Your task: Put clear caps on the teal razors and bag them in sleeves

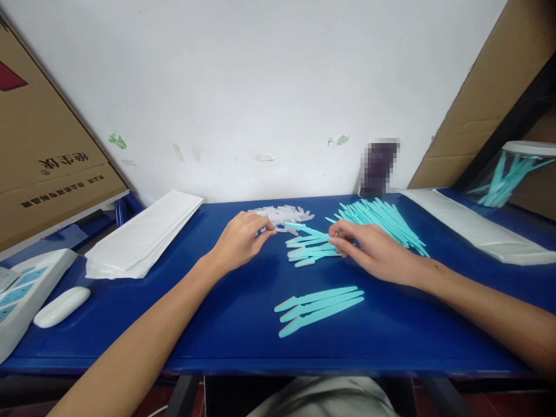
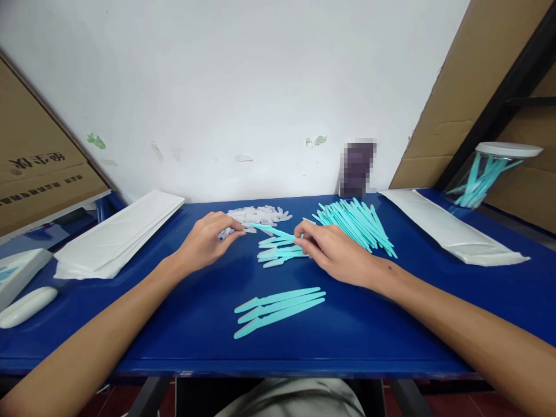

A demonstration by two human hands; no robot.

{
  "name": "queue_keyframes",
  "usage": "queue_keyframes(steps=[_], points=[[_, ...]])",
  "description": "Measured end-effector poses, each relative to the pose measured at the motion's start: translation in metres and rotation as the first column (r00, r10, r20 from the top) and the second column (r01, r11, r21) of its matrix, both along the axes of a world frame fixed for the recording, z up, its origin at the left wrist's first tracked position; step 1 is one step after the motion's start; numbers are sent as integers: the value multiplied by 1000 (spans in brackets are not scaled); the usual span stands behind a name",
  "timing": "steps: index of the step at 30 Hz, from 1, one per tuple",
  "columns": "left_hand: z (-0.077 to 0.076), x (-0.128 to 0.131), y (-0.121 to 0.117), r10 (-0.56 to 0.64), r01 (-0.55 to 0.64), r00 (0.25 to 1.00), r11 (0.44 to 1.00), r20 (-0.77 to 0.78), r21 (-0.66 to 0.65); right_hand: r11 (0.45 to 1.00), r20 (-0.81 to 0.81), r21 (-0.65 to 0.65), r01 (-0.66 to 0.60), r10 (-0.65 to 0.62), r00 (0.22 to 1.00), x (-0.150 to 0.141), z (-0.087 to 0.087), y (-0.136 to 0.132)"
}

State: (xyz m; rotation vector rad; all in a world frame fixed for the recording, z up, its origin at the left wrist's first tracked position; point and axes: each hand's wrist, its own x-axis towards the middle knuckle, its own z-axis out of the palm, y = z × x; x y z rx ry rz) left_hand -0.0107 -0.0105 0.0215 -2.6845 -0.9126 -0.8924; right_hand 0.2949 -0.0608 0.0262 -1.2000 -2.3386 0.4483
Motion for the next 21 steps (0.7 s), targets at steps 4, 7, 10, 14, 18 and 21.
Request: queue_keyframes(steps=[4,7,10,14,18,21], points=[[-2,1,0,-40,29,991,995,126,93,983,-107,-180,-27,8,994,-1,-1,1],[-2,3,0,-70,43,980,988,185,147,966,-151,-257,-30,-9,988,-1,-3,2],[-1,4,-1,-93,61,979,983,183,173,964,-173,-265,-20,-27,984,0,-4,3],[-2,6,-2,-119,94,980,983,156,159,968,-198,-250,-15,-36,980,0,-5,4],[-4,6,-2,-115,99,982,989,148,109,973,-188,-230,-2,-43,981,0,-4,5],[-5,7,-2,-105,99,986,993,127,57,978,-179,-209,12,-50,983,1,-3,5]])
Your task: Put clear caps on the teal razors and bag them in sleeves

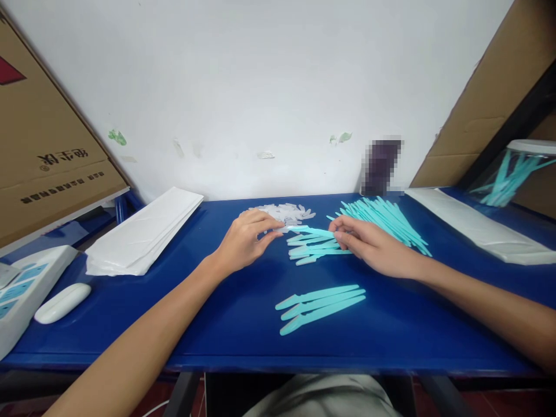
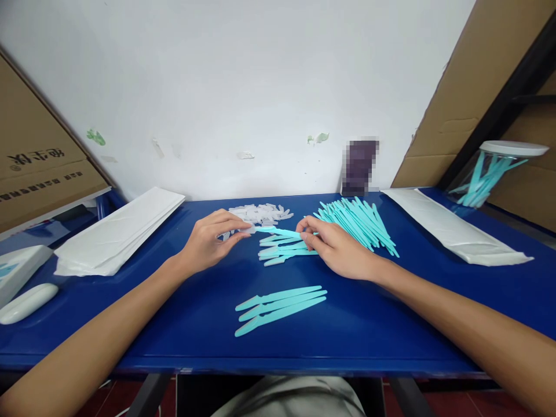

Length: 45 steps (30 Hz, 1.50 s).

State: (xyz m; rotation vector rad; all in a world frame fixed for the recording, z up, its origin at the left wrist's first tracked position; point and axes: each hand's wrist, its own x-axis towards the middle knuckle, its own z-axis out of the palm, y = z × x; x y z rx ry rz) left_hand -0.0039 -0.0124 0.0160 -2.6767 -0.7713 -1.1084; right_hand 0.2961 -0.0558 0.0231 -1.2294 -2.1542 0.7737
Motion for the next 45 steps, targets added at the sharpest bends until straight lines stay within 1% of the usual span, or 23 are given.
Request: queue_keyframes(steps=[4,8,11,14,16,19,21,24,29,32,33,35,38,42,43,45], points=[[-4,6,-4,-48,49,999,998,12,-35,998,41,64,-7,4,999,-2,0,-2],[-5,16,-12,-82,84,996,994,31,-70,992,119,122,-40,26,993,-7,0,-7],[-1,19,-15,-85,81,996,993,-43,-85,983,188,178,-47,13,982,-8,0,-7],[5,14,-12,-14,0,980,997,-198,-73,968,238,249,-17,-44,970,-4,-2,-2],[5,7,-6,85,-106,951,993,-298,-56,956,263,292,-6,-75,962,-1,-4,1],[0,-6,5,244,-287,876,957,-417,-42,943,299,332,-2,-103,949,2,-8,5],[-4,-11,10,298,-360,832,932,-469,-48,945,313,327,-1,-107,944,2,-9,6],[-5,-13,12,285,-375,806,924,-518,-76,950,322,313,1,-107,941,2,-9,7],[-2,-6,6,188,-298,816,947,-547,-118,935,328,355,-11,-114,938,0,-6,6],[-2,-3,4,139,-266,828,950,-543,-162,920,339,391,-15,-129,932,-2,-2,2],[-2,-2,3,133,-266,833,948,-537,-177,924,355,380,-28,-118,927,-3,-1,-1],[-3,-2,2,133,-276,838,940,-529,-202,946,391,314,-78,-54,919,-5,2,-8],[-3,-2,1,149,-301,832,930,-535,-210,962,402,195,-190,98,910,-9,6,-18],[-3,-1,0,174,-310,807,938,-564,-154,940,373,52,-337,295,880,-12,8,-23],[-3,0,0,174,-306,802,941,-571,-143,931,367,34,-365,328,871,-12,8,-23],[-4,-1,0,162,-293,803,945,-574,-144,910,360,41,-412,371,856,-12,8,-22]])
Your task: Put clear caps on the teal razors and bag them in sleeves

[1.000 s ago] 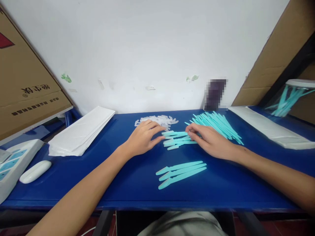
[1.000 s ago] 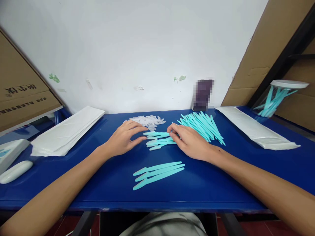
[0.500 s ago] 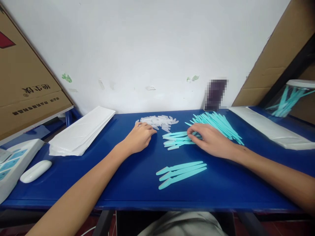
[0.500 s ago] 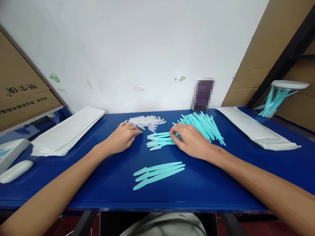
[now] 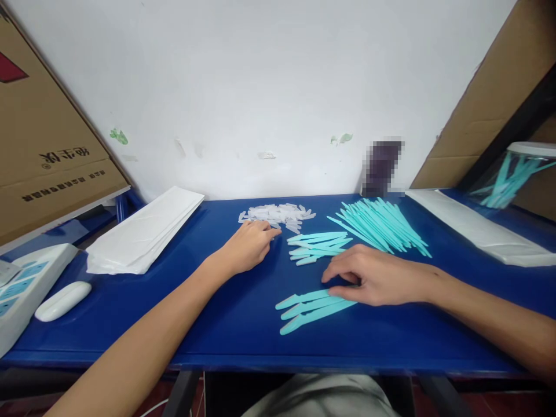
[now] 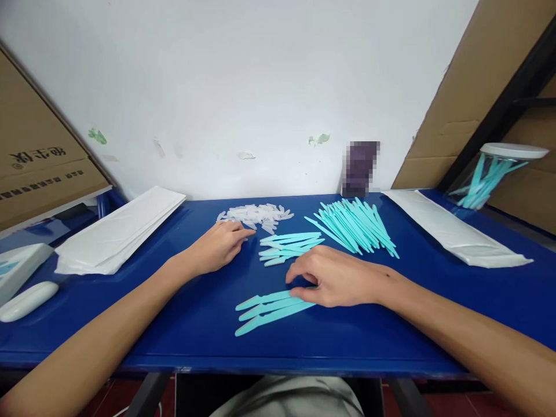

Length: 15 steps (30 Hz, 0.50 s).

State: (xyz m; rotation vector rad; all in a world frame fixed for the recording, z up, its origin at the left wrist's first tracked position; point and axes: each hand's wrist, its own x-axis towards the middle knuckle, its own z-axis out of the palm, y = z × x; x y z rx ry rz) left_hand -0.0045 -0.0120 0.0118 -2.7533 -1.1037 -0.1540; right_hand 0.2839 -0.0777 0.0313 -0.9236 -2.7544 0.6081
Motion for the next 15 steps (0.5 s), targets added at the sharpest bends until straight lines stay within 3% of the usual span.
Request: queue_keyframes(steps=[4,7,11,15], points=[[-2,-1,1,-31,31,996,999,80,-7,999,8,41,-10,10,1000,0,2,1],[0,1,0,-65,58,961,998,267,37,996,66,49,71,-74,995,1,5,0],[5,8,-4,-77,37,805,996,588,80,996,107,-8,88,-87,990,3,10,-3],[8,14,-5,57,-6,598,998,800,-67,996,34,8,84,-84,996,4,11,-4]])
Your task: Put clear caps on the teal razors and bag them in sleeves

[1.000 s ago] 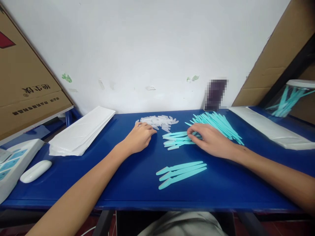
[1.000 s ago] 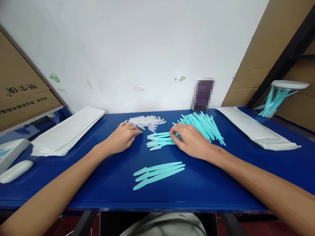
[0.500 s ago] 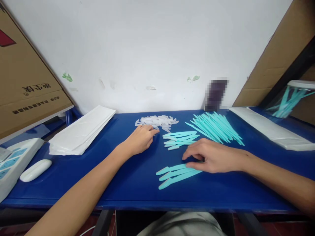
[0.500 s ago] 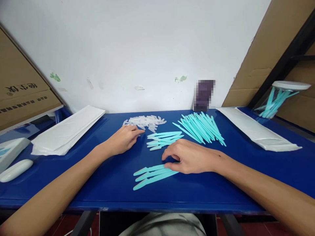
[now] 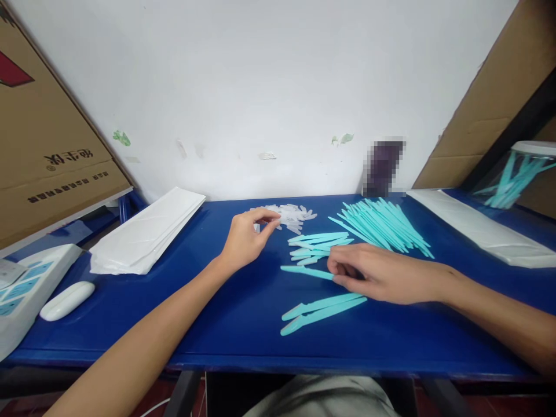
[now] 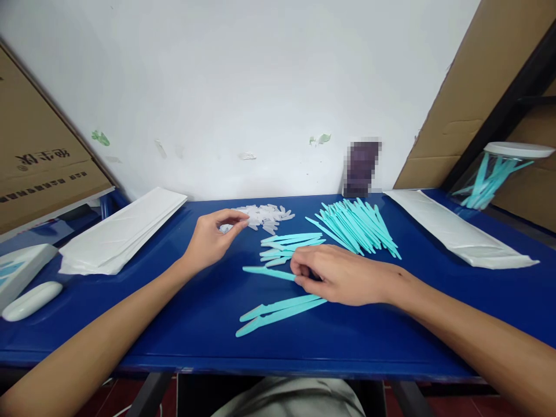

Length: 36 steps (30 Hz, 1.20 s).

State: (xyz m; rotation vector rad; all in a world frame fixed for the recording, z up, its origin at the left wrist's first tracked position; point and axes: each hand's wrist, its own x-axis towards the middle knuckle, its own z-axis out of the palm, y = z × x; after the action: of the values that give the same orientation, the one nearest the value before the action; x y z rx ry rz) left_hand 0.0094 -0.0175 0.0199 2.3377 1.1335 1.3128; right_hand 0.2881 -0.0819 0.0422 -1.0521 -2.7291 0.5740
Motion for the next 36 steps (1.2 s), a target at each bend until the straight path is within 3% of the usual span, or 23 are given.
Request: queue_keyframes(steps=[4,8,15,22,26,29,32,36], points=[[-2,1,4,9,25,983,984,185,-177,984,-154,122,129,-110,982,1,-5,6],[-2,1,6,-12,102,949,957,314,-272,962,-302,75,261,-227,926,5,-14,17],[1,3,2,22,126,914,934,404,-335,940,-305,35,340,-314,899,6,-18,23],[0,3,1,-22,157,922,934,387,-320,925,-322,23,378,-351,879,6,-20,26],[-2,3,1,-54,141,949,954,310,-266,925,-322,12,379,-355,878,6,-20,27],[-4,4,-4,-138,159,981,975,136,-156,936,-316,21,350,-326,891,6,-18,24],[-7,7,-10,-243,244,969,970,-47,7,947,-296,70,313,-280,913,5,-16,22],[-9,8,-11,-240,281,935,951,-261,129,933,-244,154,325,-283,928,7,-18,25]])
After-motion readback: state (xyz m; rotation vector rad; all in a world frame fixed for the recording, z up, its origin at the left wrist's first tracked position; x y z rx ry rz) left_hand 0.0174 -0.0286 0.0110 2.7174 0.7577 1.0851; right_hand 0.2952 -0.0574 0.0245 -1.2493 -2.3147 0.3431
